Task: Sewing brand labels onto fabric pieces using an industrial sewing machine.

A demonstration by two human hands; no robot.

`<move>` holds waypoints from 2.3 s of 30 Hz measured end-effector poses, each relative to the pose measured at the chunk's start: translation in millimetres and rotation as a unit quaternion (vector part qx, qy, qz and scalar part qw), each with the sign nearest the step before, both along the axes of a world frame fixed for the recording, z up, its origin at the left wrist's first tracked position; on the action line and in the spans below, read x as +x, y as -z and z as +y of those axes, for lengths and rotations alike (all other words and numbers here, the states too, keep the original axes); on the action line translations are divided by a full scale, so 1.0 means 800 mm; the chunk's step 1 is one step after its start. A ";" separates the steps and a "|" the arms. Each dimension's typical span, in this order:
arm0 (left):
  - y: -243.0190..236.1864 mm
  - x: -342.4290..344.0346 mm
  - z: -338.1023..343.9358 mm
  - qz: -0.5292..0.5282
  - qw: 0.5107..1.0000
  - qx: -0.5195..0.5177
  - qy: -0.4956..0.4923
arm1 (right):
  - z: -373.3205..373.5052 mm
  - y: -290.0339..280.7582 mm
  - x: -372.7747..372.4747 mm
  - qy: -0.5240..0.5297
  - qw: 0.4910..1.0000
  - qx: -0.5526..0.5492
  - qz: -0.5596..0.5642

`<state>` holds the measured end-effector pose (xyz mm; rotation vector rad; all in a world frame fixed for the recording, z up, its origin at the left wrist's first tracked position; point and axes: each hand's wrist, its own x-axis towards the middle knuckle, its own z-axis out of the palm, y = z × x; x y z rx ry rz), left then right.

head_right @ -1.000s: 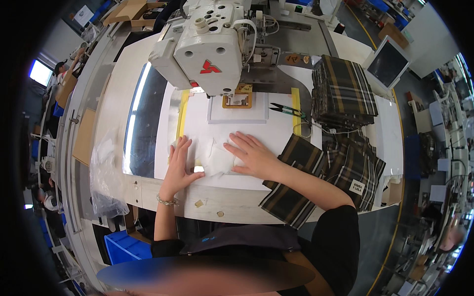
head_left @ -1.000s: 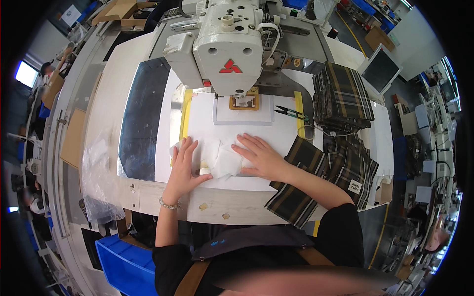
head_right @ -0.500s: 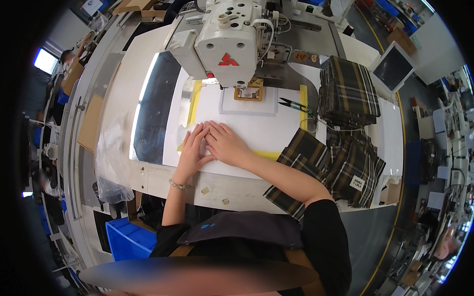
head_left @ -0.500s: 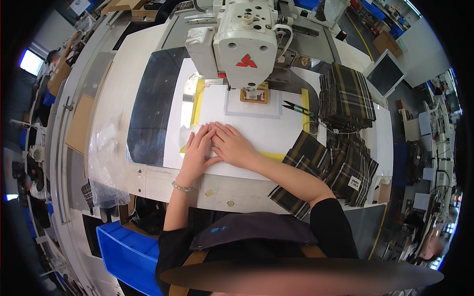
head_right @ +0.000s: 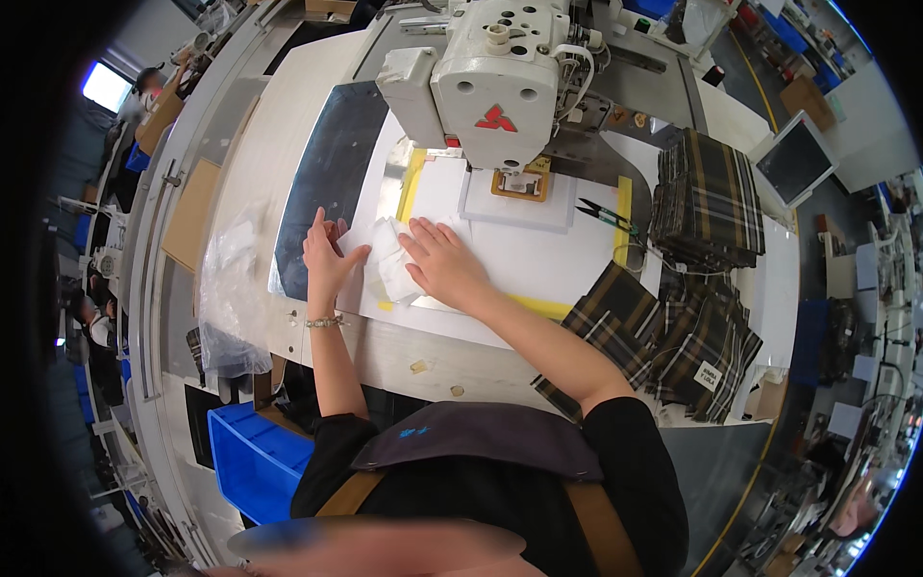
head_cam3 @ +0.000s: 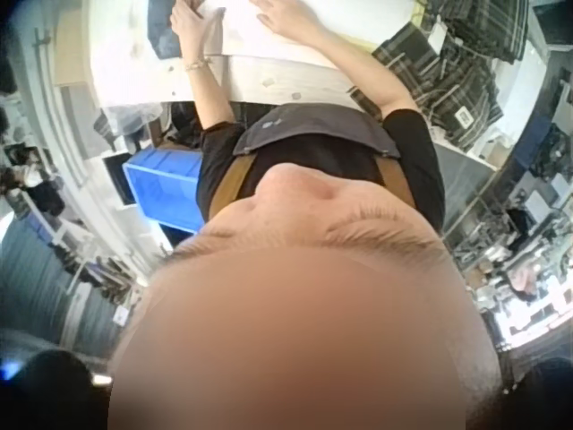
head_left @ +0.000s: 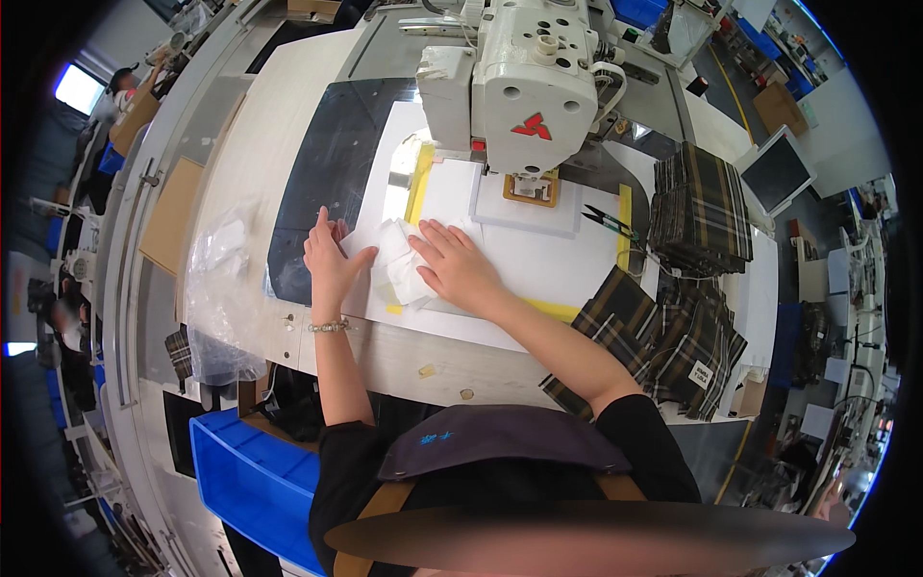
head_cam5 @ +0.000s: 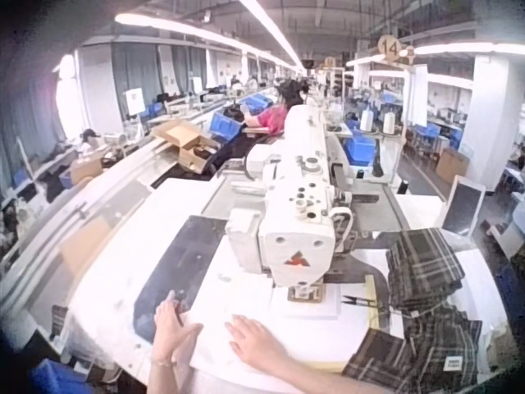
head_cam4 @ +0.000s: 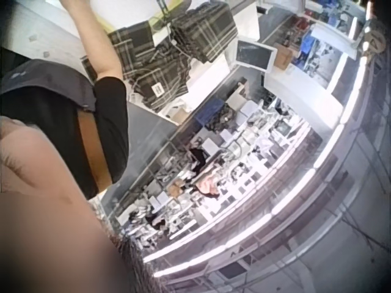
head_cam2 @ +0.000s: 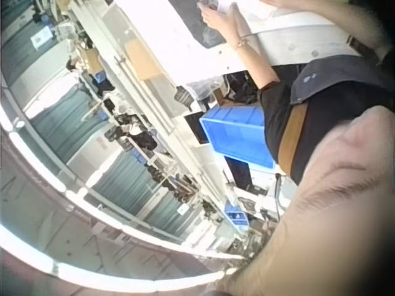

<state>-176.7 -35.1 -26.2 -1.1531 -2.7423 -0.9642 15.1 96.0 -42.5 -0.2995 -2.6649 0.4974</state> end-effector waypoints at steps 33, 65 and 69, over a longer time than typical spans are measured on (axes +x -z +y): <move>-0.112 0.143 0.053 -0.347 0.889 0.138 0.266 | 0.018 -0.113 0.111 0.055 0.747 -0.652 0.116; -0.082 0.166 0.113 -0.445 0.840 0.175 0.256 | 0.071 -0.096 0.152 0.085 0.718 -0.672 0.162; -0.074 0.161 0.120 -0.426 0.848 0.158 0.273 | 0.080 -0.094 0.150 0.110 0.744 -0.649 0.116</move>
